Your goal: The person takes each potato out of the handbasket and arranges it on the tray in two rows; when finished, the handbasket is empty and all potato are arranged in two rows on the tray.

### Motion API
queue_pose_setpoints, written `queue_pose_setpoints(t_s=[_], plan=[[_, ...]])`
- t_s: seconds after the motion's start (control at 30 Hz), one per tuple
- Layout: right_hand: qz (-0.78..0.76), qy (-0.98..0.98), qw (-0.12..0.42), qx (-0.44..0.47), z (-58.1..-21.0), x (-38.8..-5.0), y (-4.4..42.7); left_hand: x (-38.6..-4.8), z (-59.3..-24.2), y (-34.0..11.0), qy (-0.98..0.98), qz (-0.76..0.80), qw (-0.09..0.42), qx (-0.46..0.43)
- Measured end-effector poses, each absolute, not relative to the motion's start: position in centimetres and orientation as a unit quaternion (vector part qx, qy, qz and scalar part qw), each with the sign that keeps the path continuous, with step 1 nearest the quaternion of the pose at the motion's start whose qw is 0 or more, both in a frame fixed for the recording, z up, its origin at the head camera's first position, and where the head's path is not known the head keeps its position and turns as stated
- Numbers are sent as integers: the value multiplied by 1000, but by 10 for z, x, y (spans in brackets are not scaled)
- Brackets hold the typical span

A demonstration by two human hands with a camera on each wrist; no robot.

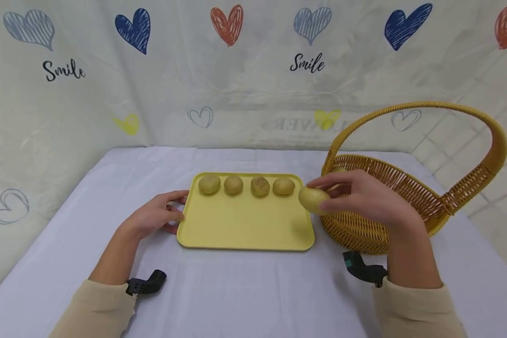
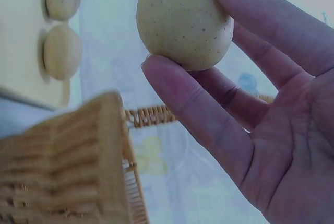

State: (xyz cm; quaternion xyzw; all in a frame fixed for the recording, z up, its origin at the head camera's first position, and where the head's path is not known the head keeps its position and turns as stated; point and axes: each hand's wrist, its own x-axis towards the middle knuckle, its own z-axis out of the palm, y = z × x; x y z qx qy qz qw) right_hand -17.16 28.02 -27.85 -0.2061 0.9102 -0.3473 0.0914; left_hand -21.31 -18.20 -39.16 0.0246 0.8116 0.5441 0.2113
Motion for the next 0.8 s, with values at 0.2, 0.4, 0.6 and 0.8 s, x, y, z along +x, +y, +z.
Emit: queue_pose_setpoints(t_s=[0.2, 0.4, 0.6, 0.8], plan=[[-328, 917, 80, -213, -278, -175, 262, -212, -390, -182, 811, 545, 212, 24], [-319, 919, 89, -212, -280, -181, 244, -211, -390, -183, 808, 549, 213, 22], [-325, 912, 115, -221, -283, -190, 221, -210, -390, -185, 809, 548, 213, 21], [-368, 881, 146, -259, -290, -199, 205, -211, -388, -184, 809, 546, 214, 24]])
